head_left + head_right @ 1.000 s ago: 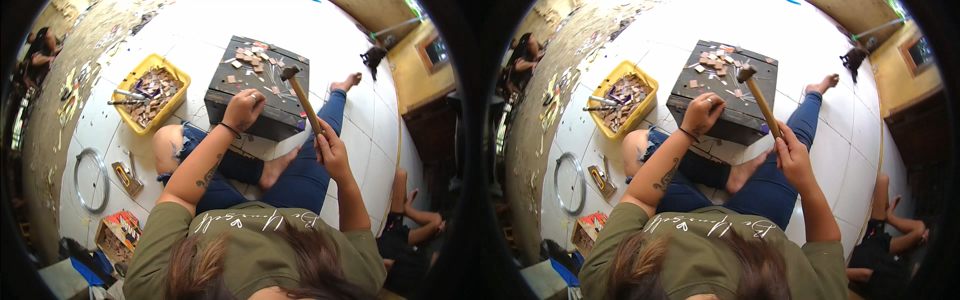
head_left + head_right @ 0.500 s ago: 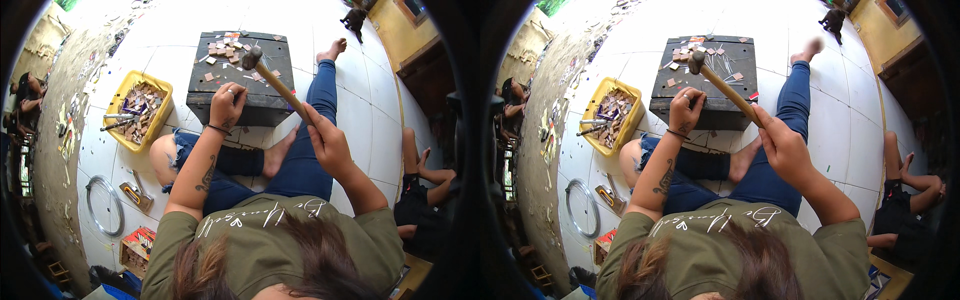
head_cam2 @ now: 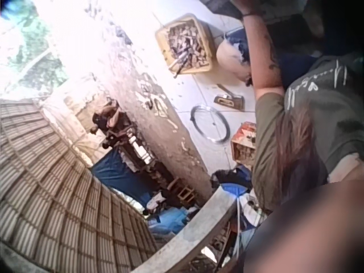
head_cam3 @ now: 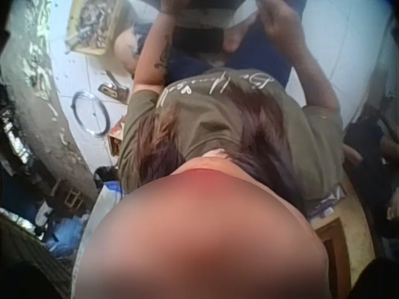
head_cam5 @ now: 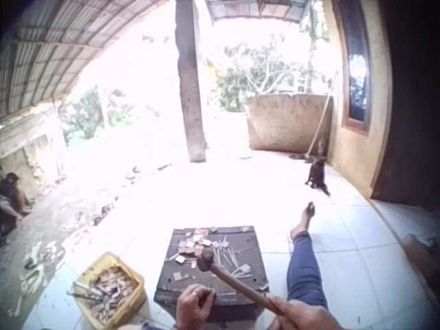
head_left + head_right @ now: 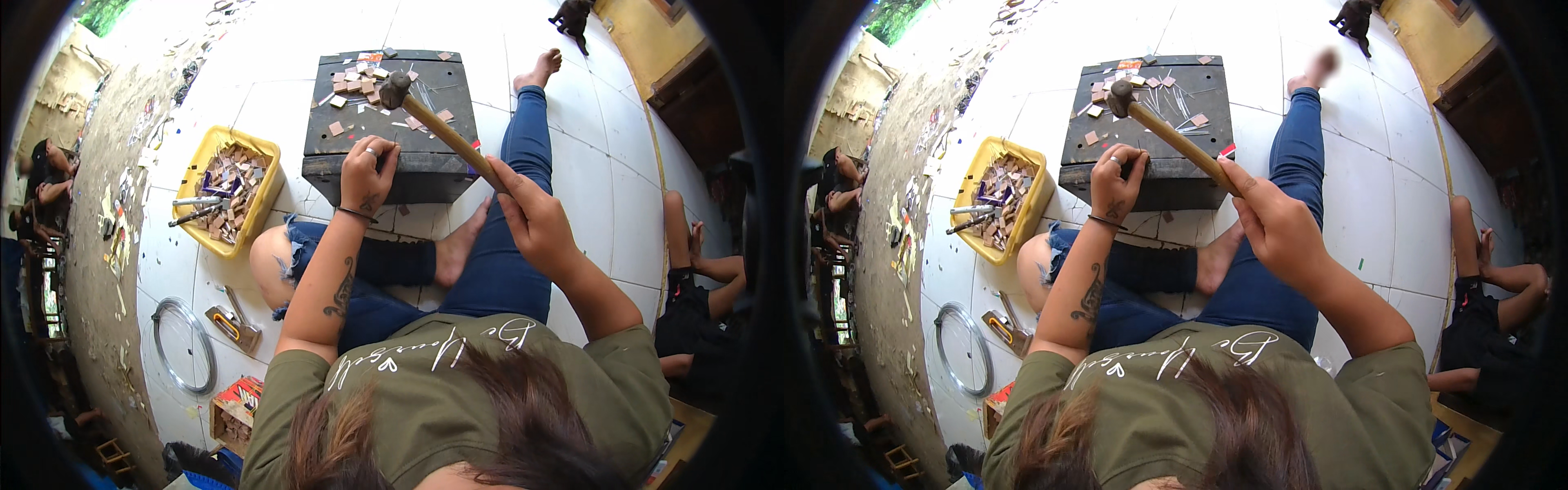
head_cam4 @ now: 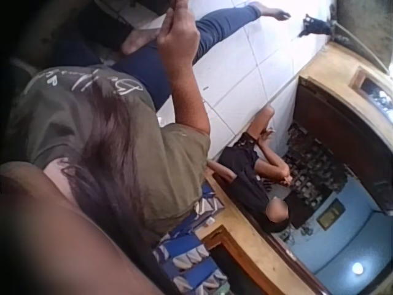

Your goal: The person sits on the floor and repeatedly assembles small cylindrical objects by placing a thin metal rod into a small wooden block and tapping it with a hammer. The person then removes the rod and places the assembled unit into a yellow bin. The process is repeated continuously.

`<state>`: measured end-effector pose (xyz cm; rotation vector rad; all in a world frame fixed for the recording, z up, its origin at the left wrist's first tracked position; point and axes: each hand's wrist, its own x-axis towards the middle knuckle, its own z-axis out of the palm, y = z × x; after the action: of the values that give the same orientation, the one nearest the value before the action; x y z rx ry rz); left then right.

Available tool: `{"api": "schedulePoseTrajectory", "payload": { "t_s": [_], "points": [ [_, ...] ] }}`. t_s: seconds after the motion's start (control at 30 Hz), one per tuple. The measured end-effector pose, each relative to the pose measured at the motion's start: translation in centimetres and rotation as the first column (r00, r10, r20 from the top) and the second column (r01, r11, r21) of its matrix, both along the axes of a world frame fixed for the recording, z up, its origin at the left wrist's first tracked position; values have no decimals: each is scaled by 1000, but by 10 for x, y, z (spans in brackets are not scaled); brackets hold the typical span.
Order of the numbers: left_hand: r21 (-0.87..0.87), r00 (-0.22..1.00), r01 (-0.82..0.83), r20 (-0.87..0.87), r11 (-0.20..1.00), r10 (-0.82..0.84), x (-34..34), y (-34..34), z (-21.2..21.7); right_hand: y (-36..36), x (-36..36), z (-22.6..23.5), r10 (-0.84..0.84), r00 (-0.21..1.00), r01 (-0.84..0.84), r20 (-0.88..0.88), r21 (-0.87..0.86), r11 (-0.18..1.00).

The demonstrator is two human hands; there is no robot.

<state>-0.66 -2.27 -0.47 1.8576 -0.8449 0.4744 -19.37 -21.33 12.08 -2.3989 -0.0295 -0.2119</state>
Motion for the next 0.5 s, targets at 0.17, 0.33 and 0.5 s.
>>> {"api": "schedulePoseTrajectory", "payload": {
  "t_s": [0.17,0.33,0.5],
  "points": [
    [-4,999,-12,53,1000,12,-2,-2,-1,-2,11,-14,-23,985,12,168,64,998],
    [77,983,5,182,997,-19,-7,-3,12,-12,2,-24,-147,989,133,14,342,930],
    [372,994,73,43,925,-95,-15,8,35,-16,-15,-27,-224,967,247,-121,231,941]
  ]
}}
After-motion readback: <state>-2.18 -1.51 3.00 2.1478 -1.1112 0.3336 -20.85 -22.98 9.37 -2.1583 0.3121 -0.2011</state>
